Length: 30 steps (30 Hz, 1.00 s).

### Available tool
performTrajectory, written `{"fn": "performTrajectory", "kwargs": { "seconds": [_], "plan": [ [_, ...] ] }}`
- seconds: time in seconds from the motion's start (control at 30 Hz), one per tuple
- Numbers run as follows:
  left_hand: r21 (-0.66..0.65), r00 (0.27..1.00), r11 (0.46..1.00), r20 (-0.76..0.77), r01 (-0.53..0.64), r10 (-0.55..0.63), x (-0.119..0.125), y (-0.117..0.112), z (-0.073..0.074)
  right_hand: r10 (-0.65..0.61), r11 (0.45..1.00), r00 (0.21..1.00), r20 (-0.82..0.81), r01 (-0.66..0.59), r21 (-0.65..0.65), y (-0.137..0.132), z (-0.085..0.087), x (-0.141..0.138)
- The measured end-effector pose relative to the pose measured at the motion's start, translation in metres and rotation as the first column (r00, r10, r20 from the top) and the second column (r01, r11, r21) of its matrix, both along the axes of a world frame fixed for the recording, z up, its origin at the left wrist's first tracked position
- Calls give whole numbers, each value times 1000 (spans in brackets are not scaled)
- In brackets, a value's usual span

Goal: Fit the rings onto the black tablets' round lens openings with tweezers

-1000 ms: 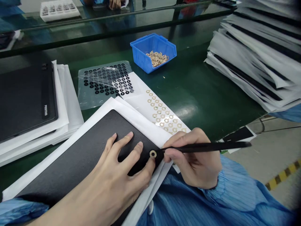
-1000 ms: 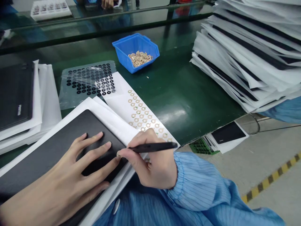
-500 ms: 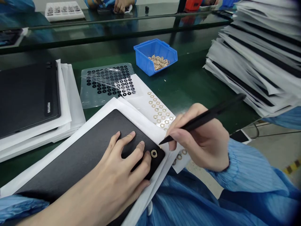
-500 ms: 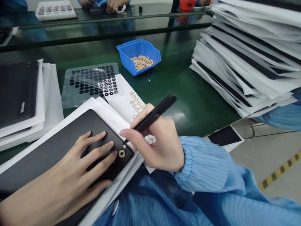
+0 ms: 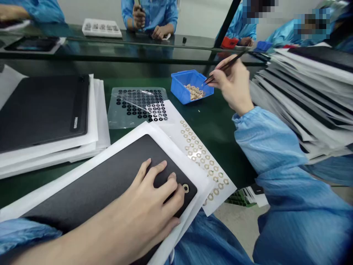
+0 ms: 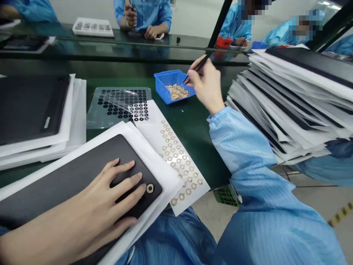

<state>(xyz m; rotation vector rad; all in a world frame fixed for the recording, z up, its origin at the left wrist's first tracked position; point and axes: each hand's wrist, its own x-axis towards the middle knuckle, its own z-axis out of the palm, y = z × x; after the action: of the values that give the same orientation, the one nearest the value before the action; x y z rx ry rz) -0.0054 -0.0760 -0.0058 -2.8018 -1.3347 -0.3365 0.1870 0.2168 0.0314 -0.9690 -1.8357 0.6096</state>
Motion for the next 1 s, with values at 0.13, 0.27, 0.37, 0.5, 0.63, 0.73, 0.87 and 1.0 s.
{"fn": "performTrajectory", "kwargs": {
  "seconds": [0.13,0.27,0.37,0.5,0.63,0.73,0.87,1.0],
  "plan": [
    [-1,1000,1000,12,-8,8,1,1,1,17,991,999,-41,-22,-130,-29,2,3],
    [13,999,1000,30,-12,11,2,1,1,186,955,973,-137,-212,-209,-117,-4,5],
    [20,1000,1000,12,-12,12,3,1,2,299,902,931,-210,-347,-257,-189,-20,10],
    [20,999,1000,26,-22,22,4,0,3,169,926,944,-284,-251,-282,-240,-41,14],
    [22,999,1000,42,-19,18,4,0,1,126,939,949,-289,-208,-272,-247,-49,10],
    [46,998,999,57,-20,18,4,1,-1,100,942,952,-288,-184,-279,-247,-50,7],
    [62,999,998,51,-20,17,4,2,-3,44,953,967,-251,-116,-280,-250,-50,5],
    [55,999,998,47,-23,21,5,1,-3,-6,962,977,-212,-53,-270,-254,-47,3]
  ]
}}
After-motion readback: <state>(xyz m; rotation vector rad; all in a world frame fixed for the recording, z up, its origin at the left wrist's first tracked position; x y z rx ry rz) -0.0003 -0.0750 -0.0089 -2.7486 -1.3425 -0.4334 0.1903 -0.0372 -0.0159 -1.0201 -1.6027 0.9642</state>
